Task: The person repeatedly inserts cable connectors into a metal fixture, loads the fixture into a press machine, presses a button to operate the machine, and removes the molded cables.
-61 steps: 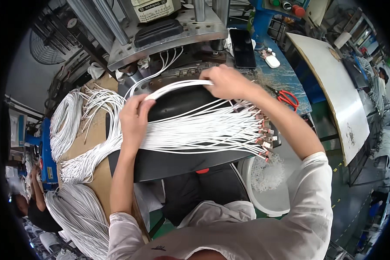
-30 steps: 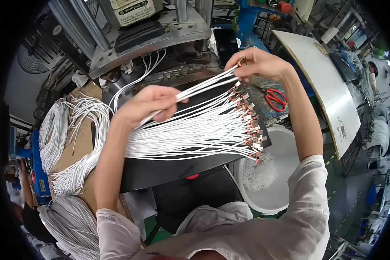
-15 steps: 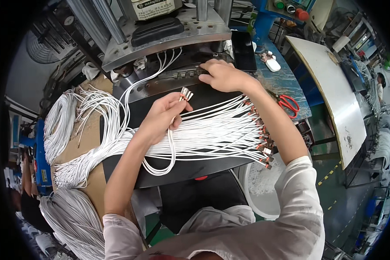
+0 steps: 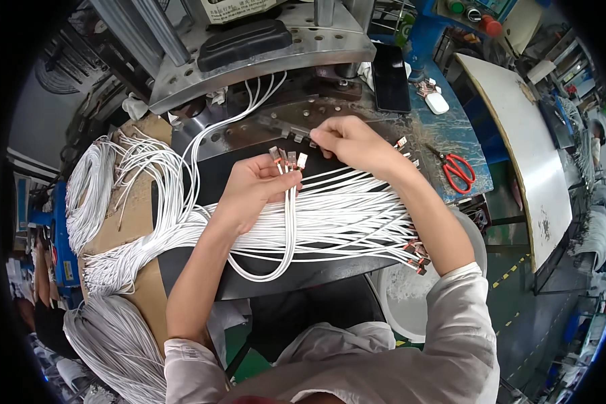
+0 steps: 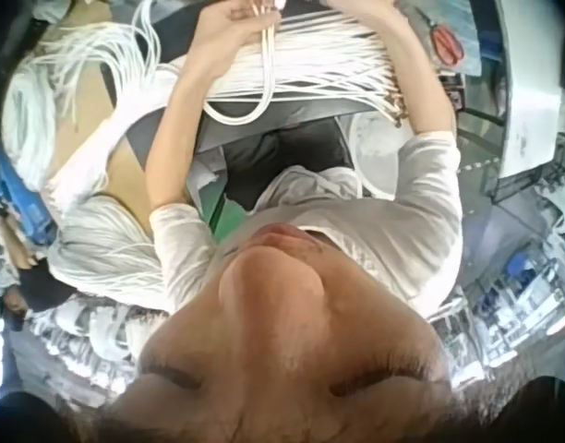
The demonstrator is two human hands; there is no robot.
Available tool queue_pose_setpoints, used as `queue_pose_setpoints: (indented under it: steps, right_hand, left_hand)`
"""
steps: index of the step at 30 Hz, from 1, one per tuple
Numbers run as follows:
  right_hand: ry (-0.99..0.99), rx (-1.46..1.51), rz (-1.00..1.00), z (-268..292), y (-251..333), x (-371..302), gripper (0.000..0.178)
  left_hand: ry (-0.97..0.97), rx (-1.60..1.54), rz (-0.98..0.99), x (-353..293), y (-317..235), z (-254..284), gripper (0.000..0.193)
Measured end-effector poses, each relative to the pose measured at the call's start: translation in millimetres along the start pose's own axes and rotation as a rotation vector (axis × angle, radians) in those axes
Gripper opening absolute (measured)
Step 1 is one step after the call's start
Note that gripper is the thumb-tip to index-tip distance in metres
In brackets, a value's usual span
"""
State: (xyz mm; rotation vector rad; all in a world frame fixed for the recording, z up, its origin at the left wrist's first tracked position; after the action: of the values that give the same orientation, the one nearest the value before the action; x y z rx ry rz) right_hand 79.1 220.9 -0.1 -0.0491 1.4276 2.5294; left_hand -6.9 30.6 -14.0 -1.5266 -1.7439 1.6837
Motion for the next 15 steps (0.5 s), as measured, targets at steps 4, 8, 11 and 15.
queue_pose_setpoints:
  steps: [4,8,11,15]
  right_hand:
    - [-0.031,0.613,0.027,-7.0,-7.9,3.8,0.026]
    - [-0.036,0.634,0.108,-18.0,-4.6,1.4,0.026]
    - [-0.04,0.524,0.121,-18.9,1.5,-2.3,0.026]
    - [0.004,0.485,0.032,-13.0,9.7,-9.9,0.025]
  left_hand:
    - [-0.049,0.085,0.013,6.3,-1.7,-2.1,0.017]
    - [-0.064,0.14,0.011,9.1,-0.2,-2.5,0.017]
    - [-0.067,0.117,-0.002,7.5,-0.4,-5.4,0.017]
    - [-0.077,0.04,-0.013,3.7,-2.5,-4.9,0.017]
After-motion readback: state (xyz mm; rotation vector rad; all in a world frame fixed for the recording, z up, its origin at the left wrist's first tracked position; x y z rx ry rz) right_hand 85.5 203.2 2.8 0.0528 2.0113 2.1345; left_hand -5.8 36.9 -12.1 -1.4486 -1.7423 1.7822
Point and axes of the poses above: each hand's wrist, its own x-axis towards the middle knuckle, its own z-axis out of the back of the hand, y = z × x, the point moved 2 cm from there along x, towards the middle knuckle, and after that the axes turned 9 degrees about z, right-handed, at the moved point
